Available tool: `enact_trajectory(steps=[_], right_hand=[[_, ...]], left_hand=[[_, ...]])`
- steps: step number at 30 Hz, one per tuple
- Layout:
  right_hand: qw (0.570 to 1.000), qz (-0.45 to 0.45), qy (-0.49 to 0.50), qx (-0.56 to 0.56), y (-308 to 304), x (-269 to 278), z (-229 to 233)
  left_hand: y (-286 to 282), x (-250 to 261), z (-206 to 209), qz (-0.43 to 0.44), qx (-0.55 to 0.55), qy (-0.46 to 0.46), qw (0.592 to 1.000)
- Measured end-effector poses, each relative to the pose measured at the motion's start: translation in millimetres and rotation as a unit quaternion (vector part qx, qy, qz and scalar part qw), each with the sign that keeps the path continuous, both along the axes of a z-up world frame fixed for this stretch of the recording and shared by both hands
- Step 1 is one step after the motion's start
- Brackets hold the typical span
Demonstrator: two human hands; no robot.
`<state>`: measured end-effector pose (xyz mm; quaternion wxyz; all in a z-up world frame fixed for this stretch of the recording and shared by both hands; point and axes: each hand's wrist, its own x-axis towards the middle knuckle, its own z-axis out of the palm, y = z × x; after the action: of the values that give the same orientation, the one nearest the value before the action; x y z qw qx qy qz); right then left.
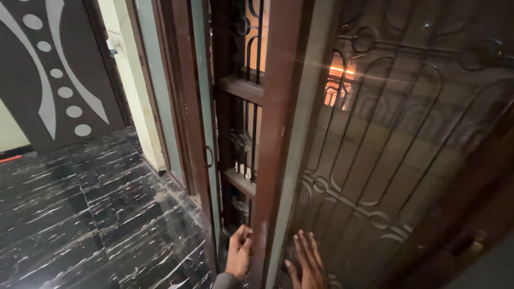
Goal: The person repeatedly opens and closes a dark brown wooden door with a silver handle and a separate metal security gate with a brass handle. The person uses both hands to manipulate the handles and push or pull the doors and gate open and shut multiple times.
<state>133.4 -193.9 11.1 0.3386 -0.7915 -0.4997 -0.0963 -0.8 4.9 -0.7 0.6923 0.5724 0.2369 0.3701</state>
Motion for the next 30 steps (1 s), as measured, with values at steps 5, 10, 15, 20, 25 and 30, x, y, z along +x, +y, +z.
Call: enact_trajectory(steps=[5, 10, 15, 20, 25, 30], right_hand=[[0.999, 0.038, -0.012, 0.008, 8, -6, -2], [1.000, 0.012, -0.021, 0.006, 18, -10, -2], [0.994, 0.061, -0.069, 0.067, 26, -2, -11], [0.992, 0.075, -0.080, 0.059, 40, 8, -26], [0.998, 0.062, -0.009, 0.015, 52, 9, -37], [0.996, 0.067, -0.017, -0.062, 59, 15, -39]], left_hand=[[24, -10, -1, -0.007, -0.005, -0.005, 1.000], [52, -18, -16, -0.021, -0.029, 0.012, 0.999], [81, -8, -41, 0.056, 0.011, -0.065, 0.996], [90, -19, -30, -0.037, -0.001, -0.091, 0.995], [104, -21, -23, -0.053, -0.038, -0.106, 0.992], [124, -20, -37, -0.071, -0.032, -0.162, 0.984]])
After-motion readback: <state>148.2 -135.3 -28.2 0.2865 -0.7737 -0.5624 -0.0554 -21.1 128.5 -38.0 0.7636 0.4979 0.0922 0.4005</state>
